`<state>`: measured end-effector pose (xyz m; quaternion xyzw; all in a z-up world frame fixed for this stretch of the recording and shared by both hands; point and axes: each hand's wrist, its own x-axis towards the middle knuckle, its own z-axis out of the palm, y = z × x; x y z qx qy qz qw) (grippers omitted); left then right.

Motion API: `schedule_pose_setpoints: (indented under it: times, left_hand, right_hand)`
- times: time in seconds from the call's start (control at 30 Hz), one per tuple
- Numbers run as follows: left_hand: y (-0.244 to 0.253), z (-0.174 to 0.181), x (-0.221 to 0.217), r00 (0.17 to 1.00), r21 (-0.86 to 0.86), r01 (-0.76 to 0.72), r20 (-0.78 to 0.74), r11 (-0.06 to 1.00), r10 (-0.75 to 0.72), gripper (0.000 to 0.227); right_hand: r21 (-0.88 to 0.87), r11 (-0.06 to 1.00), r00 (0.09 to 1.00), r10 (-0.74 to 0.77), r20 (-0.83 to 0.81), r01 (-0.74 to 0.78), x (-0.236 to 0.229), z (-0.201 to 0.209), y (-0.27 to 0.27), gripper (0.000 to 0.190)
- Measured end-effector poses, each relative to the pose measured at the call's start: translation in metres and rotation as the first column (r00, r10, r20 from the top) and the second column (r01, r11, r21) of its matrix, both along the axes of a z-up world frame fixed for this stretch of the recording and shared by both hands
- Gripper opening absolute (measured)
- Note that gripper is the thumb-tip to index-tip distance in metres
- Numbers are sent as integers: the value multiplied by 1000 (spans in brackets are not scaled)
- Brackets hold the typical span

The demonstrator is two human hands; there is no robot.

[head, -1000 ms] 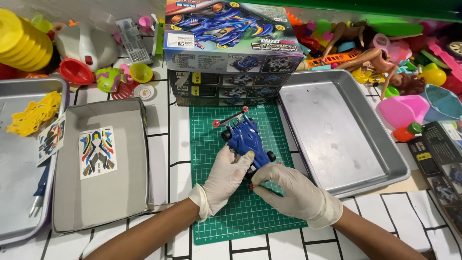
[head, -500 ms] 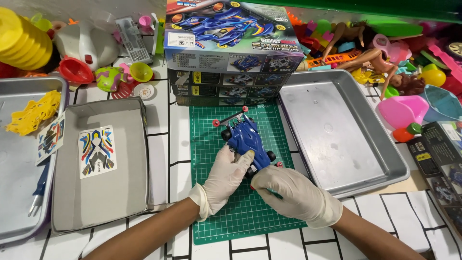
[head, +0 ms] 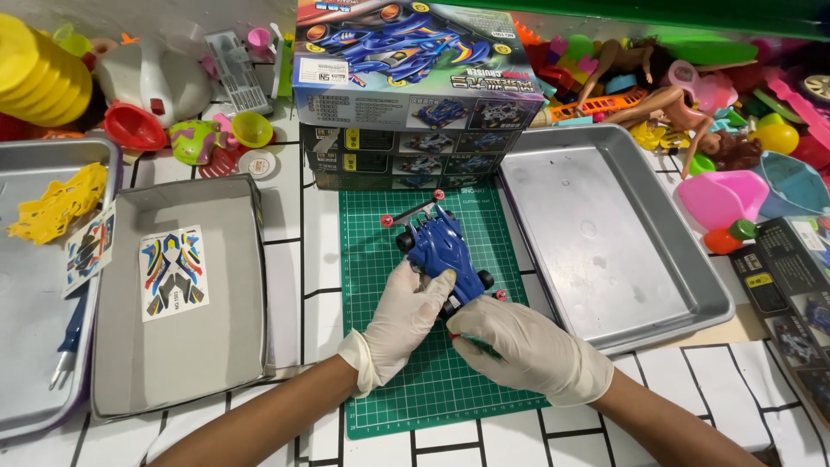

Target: The person assembles a blue toy car on a green cutting mat. They attach the blue body shell to the black chassis, then install red wheels onto the axles. Finally, they use a blue screwdriver to tighten the screws securing the wheels in place.

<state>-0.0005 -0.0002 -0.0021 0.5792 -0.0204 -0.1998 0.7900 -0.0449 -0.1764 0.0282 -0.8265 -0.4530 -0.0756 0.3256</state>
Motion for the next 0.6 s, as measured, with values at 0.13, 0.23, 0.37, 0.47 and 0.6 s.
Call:
schedule_pose_setpoints:
  times: [0.13, 0.23, 0.37, 0.47, 0.6]
  left_hand:
    - [0, 0, 0, 1000, -30, -10, -28, 1000, 9, 43]
    - [0, 2, 0, 999, -48, -4, -33, 999, 3, 45]
    - [-1, 1, 0, 999, -19, -12, -38, 1000, 12, 41]
    - [-2, -2, 0, 999, -5, -18, -33, 1000, 18, 41]
    - [-2, -2, 1, 1000, -10, -11, -30, 1000, 11, 44]
  right_hand:
    - [40, 999, 999, -30, -12, 31, -1, -5, -5, 25]
    - [10, 1000, 1000, 10, -3, -10, 1, -4, -4, 26]
    - [10, 999, 999, 36, 30, -36, 1, -2, -1, 20]
    - [21, 999, 998, 37, 41, -38, 0, -1, 1, 21]
    - [32, 999, 998, 14, 63, -16, 0, -3, 4, 25]
